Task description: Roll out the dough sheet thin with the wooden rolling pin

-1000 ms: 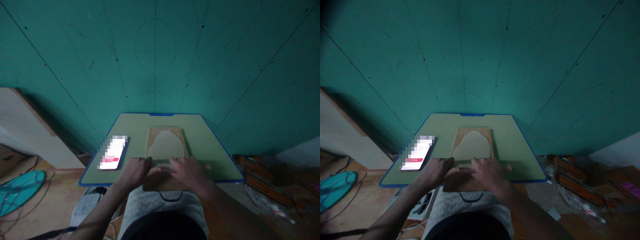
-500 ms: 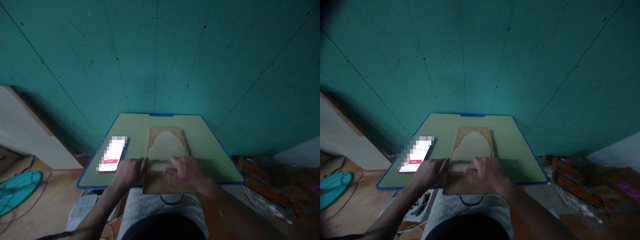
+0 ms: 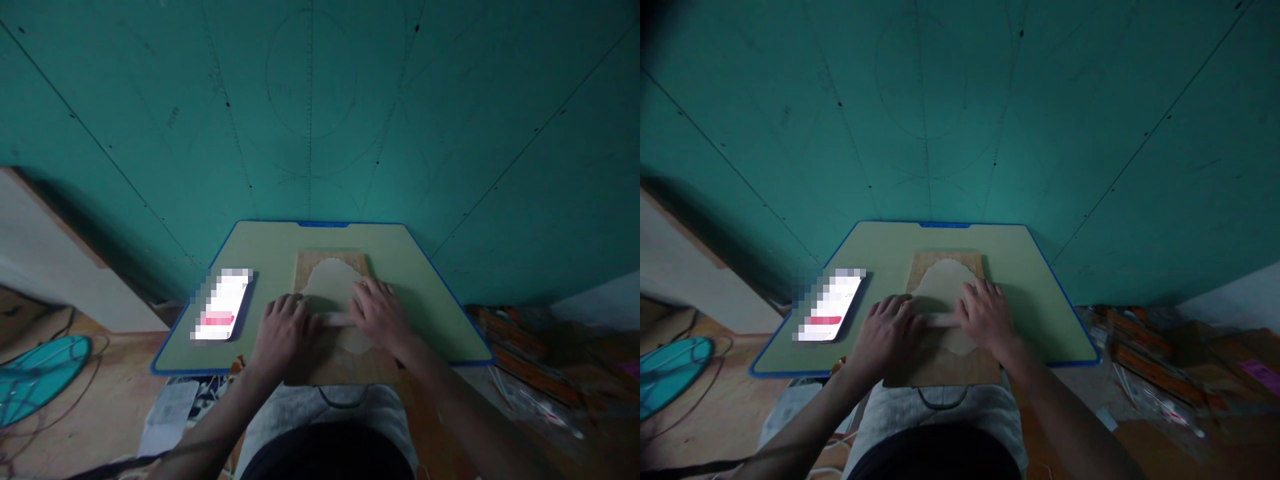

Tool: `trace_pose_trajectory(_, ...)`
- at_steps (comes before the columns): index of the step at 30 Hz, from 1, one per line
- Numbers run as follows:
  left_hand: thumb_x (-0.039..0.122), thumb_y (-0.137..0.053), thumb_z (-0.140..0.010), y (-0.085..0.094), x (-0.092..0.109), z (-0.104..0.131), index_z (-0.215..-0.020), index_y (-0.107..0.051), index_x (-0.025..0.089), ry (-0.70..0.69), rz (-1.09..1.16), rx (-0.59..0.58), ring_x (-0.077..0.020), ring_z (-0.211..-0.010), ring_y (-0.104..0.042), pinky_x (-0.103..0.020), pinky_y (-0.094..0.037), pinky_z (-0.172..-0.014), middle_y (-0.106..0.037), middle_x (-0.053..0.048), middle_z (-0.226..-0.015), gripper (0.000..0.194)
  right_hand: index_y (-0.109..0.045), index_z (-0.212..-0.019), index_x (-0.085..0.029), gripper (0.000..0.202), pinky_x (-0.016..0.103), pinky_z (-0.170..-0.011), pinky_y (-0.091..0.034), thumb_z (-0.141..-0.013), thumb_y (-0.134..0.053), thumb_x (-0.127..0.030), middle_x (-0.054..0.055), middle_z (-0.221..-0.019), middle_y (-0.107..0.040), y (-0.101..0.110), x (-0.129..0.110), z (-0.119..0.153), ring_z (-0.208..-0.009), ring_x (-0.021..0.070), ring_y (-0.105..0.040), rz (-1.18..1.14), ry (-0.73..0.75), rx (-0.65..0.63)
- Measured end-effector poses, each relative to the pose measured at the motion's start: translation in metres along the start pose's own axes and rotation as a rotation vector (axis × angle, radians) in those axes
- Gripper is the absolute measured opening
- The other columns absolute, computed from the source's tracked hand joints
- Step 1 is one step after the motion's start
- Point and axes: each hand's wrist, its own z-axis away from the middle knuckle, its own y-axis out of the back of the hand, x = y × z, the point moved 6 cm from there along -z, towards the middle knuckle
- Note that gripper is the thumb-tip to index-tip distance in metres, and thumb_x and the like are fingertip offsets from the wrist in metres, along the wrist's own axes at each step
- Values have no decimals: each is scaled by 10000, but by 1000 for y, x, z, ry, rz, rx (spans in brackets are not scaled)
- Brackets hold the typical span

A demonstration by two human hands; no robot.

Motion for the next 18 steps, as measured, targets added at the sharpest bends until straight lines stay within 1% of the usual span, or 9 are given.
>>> trace_pose_trajectory(3,371,-475,-1030,-7,0,-16,-1234,-631,176,63,-46,-57,-320,-1138,-588,-451,-483,-899,-672,-134,-1244,322,-665,-1063,-174,234,385,-931,-392,-968,-461,-239,137,-1193,-665,-3,7,-18,-1070,271,-596,-26,-21,-34)
trace_pose_trajectory(7,379,-435,-1043,-17,-14,-46,-1229,-644,189,154,-65,-143,-302,-1155,-595,-431,-482,-924,-636,-136,-1310,338,-683,-1045,-179,248,369,-924,-406,-954,-453,-196,129,-1168,-675,-7,20,-46,-1064,256,-602,-38,-73,-47)
trace_pose_trajectory(10,364,-421,-1046,-23,-24,-67,-1222,-648,191,195,-83,-194,-298,-1136,-614,-429,-495,-918,-643,-136,-1286,335,-690,-1014,-185,237,363,-893,-418,-953,-461,-189,119,-1108,-688,-8,27,-67,-1031,250,-607,-33,-112,-26)
trace_pose_trajectory(12,335,-420,-1043,-24,-28,-77,-1210,-651,179,209,-89,-204,-298,-1111,-631,-430,-510,-899,-652,-147,-1258,325,-691,-999,-181,230,366,-878,-421,-953,-466,-181,116,-1079,-693,-7,29,-76,-1011,252,-612,-19,-122,2)
trace_pose_trajectory(14,316,-438,-1035,-24,-29,-79,-1204,-653,173,222,-93,-215,-299,-1115,-638,-433,-523,-895,-651,-157,-1262,309,-689,-994,-176,227,371,-875,-421,-957,-465,-176,116,-1069,-694,-5,26,-74,-1000,256,-614,-8,-108,39)
trace_pose_trajectory(15,312,-447,-1032,-24,-27,-76,-1209,-652,175,225,-92,-222,-301,-1137,-634,-434,-525,-904,-647,-159,-1277,303,-687,-990,-175,226,373,-877,-419,-962,-463,-179,115,-1064,-694,-4,22,-69,-996,256,-614,-8,-90,59)
trace_pose_trajectory(18,326,-449,-1036,-21,-19,-55,-1269,-633,170,218,-93,-212,-327,-1284,-567,-460,-505,-988,-607,-177,-1373,335,-676,-975,-186,210,374,-878,-416,-981,-469,-223,105,-1045,-691,-1,9,-40,-979,252,-608,-44,-5,113)
